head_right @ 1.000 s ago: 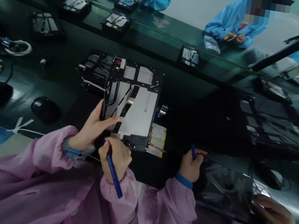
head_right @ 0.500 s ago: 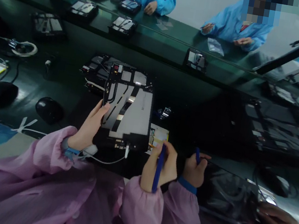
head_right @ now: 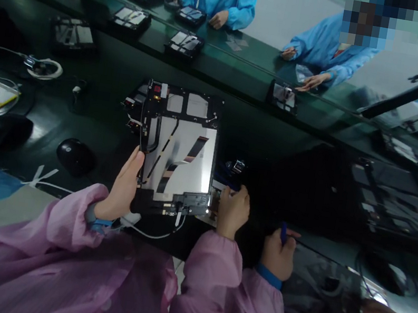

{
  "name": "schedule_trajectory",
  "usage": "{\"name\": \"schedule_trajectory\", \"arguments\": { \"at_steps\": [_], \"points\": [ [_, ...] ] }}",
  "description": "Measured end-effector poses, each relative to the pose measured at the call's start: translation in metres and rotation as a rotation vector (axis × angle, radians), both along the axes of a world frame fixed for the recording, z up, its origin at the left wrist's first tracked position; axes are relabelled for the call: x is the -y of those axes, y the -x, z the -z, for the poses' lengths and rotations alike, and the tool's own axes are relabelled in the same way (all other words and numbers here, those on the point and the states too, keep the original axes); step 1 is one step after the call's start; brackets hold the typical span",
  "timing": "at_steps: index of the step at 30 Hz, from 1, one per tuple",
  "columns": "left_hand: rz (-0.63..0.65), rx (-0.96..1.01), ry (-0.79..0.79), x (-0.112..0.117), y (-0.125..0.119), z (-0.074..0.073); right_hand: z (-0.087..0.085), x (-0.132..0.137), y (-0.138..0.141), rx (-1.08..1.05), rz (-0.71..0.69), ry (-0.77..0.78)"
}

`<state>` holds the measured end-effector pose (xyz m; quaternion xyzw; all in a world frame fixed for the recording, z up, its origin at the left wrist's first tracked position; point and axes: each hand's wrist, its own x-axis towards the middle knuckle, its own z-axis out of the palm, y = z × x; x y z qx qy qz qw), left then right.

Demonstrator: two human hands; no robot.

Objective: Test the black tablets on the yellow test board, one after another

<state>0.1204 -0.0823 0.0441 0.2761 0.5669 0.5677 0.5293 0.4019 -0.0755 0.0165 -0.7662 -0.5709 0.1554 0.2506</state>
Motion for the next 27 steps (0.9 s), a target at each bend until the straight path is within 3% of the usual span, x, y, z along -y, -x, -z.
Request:
{"name": "schedule_trajectory", "arguments": {
  "at_steps": [1, 3, 6, 10, 15, 18, 22, 25, 27],
  "points": [
    [-0.01, 0.028, 0.01, -0.001, 0.0, 0.001, 0.0, -0.002, 0.022, -0.052, 0.002, -0.013],
    [-0.029, 0.079, 0.025, -0.003, 0.0, 0.004, -0.006, 0.001, 0.06, -0.518, -0.092, -0.031],
    [-0.049, 0.152, 0.02, -0.008, 0.0, 0.007, -0.023, 0.01, 0.091, -0.884, -0.143, 0.01],
    [0.147, 0.339, -0.112, -0.019, 0.023, 0.004, -0.043, 0.003, 0.092, -1.018, -0.031, 0.088],
    [0.403, 0.519, -0.135, -0.034, 0.088, 0.001, -0.051, -0.033, 0.089, -1.036, -0.204, 0.324],
    [0.427, 0.493, -0.13, -0.041, 0.114, 0.0, -0.059, -0.06, 0.097, -0.985, -0.288, 0.367],
    [0.337, 0.428, -0.134, -0.043, 0.118, 0.0, -0.076, -0.092, 0.107, -0.999, -0.246, 0.235],
    [0.27, 0.388, -0.128, -0.024, 0.118, 0.009, -0.076, -0.093, 0.107, -1.04, -0.253, 0.126],
    [0.292, 0.361, -0.064, -0.002, 0.126, 0.018, -0.062, -0.079, 0.106, -1.048, -0.22, 0.133]
  ]
}}
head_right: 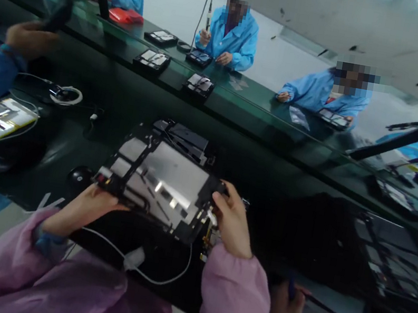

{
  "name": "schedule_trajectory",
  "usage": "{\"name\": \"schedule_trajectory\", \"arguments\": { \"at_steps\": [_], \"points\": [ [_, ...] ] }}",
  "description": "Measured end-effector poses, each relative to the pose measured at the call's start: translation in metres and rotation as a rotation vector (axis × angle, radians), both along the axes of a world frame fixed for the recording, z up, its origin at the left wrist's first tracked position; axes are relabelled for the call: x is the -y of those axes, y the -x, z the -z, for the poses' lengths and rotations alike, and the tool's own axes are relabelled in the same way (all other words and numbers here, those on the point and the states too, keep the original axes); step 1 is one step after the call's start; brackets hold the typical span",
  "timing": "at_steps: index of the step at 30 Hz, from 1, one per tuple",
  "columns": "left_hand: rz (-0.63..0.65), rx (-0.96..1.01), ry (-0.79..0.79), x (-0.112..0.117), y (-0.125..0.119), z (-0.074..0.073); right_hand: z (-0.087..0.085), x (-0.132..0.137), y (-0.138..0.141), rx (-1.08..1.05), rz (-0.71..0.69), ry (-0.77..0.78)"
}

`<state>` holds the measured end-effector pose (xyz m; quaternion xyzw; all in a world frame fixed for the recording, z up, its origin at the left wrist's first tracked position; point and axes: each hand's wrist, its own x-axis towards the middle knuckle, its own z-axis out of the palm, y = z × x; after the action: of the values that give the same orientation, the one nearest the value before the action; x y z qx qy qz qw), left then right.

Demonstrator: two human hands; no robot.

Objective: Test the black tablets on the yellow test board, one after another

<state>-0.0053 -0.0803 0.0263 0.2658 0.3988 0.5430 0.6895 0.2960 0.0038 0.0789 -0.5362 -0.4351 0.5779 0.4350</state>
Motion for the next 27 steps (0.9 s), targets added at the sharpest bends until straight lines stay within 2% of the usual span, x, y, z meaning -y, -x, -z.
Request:
{"name": "schedule_trajectory", "arguments": {
  "at_steps": [2, 4, 7, 10, 14, 17, 21, 25, 27],
  "points": [
    [-0.045, -0.097, 0.074, 0.02, 0.013, 0.009, 0.022, 0.017, -0.001, 0.014, 0.036, 0.089],
    [-0.107, -0.281, 0.075, 0.03, 0.026, 0.015, 0.046, 0.03, -0.001, 0.041, 0.06, 0.154],
    [-0.073, -0.514, 0.022, 0.025, 0.03, 0.021, 0.073, 0.033, 0.0, 0.097, 0.059, 0.149],
    [-0.026, -0.601, 0.035, 0.011, 0.02, 0.023, 0.085, 0.026, 0.0, 0.186, 0.038, 0.1],
    [-0.064, -0.549, 0.113, 0.005, 0.011, 0.02, 0.089, 0.019, -0.001, 0.39, 0.011, 0.005],
    [-0.042, -0.529, 0.125, 0.007, 0.013, 0.02, 0.087, 0.024, -0.004, 0.468, 0.015, -0.017],
    [0.014, -0.592, 0.06, 0.012, 0.019, 0.032, 0.081, 0.047, -0.015, 0.693, 0.068, -0.086],
    [0.047, -0.738, -0.01, 0.015, 0.02, 0.043, 0.072, 0.069, -0.026, 0.82, -0.183, 0.026],
    [0.053, -0.82, -0.075, 0.018, 0.019, 0.041, 0.067, 0.074, -0.025, 0.835, -0.248, -0.012]
  ]
}}
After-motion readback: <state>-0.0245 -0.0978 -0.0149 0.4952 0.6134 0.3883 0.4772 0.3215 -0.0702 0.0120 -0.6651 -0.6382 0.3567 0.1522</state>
